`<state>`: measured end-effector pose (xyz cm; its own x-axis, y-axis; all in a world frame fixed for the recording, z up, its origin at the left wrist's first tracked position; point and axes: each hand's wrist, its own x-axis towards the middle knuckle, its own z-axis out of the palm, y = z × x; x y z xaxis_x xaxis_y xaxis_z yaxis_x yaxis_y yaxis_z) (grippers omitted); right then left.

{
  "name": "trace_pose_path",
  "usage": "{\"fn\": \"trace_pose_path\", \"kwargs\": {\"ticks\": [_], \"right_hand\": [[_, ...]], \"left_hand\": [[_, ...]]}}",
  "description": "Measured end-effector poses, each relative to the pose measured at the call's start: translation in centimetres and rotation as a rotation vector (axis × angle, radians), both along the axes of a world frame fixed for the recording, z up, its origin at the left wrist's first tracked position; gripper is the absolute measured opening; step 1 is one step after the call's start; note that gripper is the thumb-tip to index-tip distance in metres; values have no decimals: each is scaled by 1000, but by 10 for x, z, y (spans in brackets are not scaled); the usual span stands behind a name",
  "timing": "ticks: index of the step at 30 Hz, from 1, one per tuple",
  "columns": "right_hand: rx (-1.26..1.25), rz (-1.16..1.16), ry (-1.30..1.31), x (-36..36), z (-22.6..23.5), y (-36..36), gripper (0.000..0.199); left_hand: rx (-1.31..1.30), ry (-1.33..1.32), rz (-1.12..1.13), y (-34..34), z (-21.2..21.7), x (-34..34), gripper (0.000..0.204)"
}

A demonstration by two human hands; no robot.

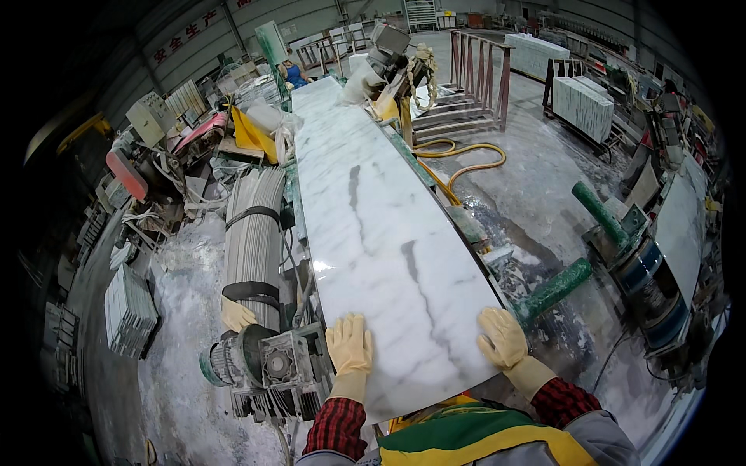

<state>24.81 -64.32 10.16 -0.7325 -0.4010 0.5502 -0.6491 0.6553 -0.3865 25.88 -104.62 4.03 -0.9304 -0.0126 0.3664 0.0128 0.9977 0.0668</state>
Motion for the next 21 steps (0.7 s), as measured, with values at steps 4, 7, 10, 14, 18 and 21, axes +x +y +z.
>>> {"fn": "trace_pose_path", "kwargs": {"ticks": [4,7,10,14,18,21], "right_hand": [[-23,-9,64,1,-2,0,32],[2,-15,3,5,3,2,34],[14,-1,-12,7,2,1,36],[21,1,78,9,-3,3,38],[72,-53,149,15,-30,0,44],[114,-4,18,21,-35,-12,48]], "left_hand": [[4,25,-18,2,2,2,54],[6,29,-20,4,3,2,53],[34,1,-10,3,4,7,51],[69,-13,-29,4,7,9,50],[60,14,-31,7,8,10,52],[21,85,-33,5,2,13,51]]}}
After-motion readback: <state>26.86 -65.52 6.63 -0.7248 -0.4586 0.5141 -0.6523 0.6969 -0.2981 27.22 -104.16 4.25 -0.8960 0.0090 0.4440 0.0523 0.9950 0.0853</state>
